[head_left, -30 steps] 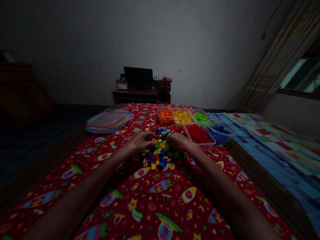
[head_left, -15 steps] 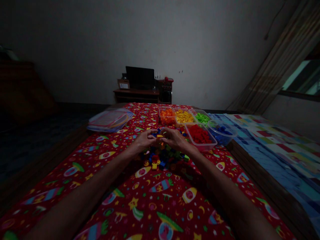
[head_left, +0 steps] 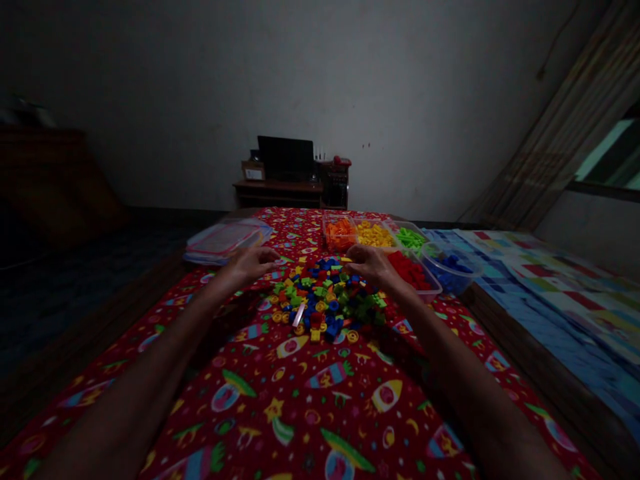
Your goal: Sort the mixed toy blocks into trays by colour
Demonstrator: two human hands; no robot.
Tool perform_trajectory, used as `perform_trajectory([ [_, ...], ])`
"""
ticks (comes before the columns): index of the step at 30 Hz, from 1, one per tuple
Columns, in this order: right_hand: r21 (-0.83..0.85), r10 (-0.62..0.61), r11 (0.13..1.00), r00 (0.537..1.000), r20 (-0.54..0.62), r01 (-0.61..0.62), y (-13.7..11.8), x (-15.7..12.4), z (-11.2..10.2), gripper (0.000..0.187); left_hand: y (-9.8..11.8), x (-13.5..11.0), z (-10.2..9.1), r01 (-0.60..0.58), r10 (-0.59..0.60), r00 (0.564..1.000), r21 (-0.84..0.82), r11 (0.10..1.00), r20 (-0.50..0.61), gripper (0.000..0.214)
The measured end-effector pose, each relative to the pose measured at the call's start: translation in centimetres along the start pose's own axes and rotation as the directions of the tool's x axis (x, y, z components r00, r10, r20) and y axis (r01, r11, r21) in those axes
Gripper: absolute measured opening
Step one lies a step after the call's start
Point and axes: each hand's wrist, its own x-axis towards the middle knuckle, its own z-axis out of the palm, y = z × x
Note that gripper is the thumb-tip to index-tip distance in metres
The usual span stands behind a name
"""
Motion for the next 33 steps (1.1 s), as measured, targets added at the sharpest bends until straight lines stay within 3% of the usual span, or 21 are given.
perform_trajectory([
  [3, -0.067, 0.023, 0.997, 0.999, -0.04, -0.026, 1.1, 1.5, -1.5, 0.012, -1.2, 0.0, -0.4, -0.007, -0.026, 0.979, 0.162, 0.987, 0.201, 0.032],
  [8, -0.309, 0.008, 0.949, 0.989, -0.145, -0.053, 3.6, 5.6, -4.2, 0.014, 0.0, -1.5, 0.2, -0.007, -0.077, 0.924, 0.219, 0.976, 0.375, 0.041],
  [12, -0.478, 0.087, 0.859, 0.971, -0.222, -0.186, 5.1, 9.3, -6.1, 0.021, 0.5, -2.2, 0.3, 0.091, -0.193, 0.9, 0.262, 0.961, 0.392, 0.056],
  [18, -0.565, 0.227, 0.776, 0.96, -0.162, -0.279, 6.1, 12.1, -7.2, 0.028, 0.6, -2.2, 1.2, -0.032, -0.13, 0.906, 0.372, 0.928, 0.403, 0.05],
  [23, -0.517, 0.101, 0.835, 0.976, -0.191, -0.187, 4.6, 10.5, -6.6, 0.027, 0.9, -2.2, 1.9, -0.118, -0.045, 0.91, 0.361, 0.925, 0.412, 0.04],
  [27, -0.411, -0.027, 0.91, 0.984, -0.179, -0.049, 2.2, 7.6, -5.3, 0.024, 1.1, -2.2, 1.1, -0.099, -0.043, 0.925, 0.349, 0.932, 0.377, 0.05],
  [31, -0.307, -0.137, 0.944, 0.99, -0.026, 0.122, -0.2, 3.8, -2.6, 0.019, 1.8, -1.9, 0.2, -0.077, -0.007, 0.968, 0.326, 0.942, 0.25, 0.055],
  [33, -0.264, -0.184, 0.943, 0.978, 0.098, 0.203, -1.4, 1.7, -1.0, 0.019, 2.5, -1.6, 0.6, -0.081, 0.037, 0.977, 0.211, 0.974, 0.209, 0.053],
])
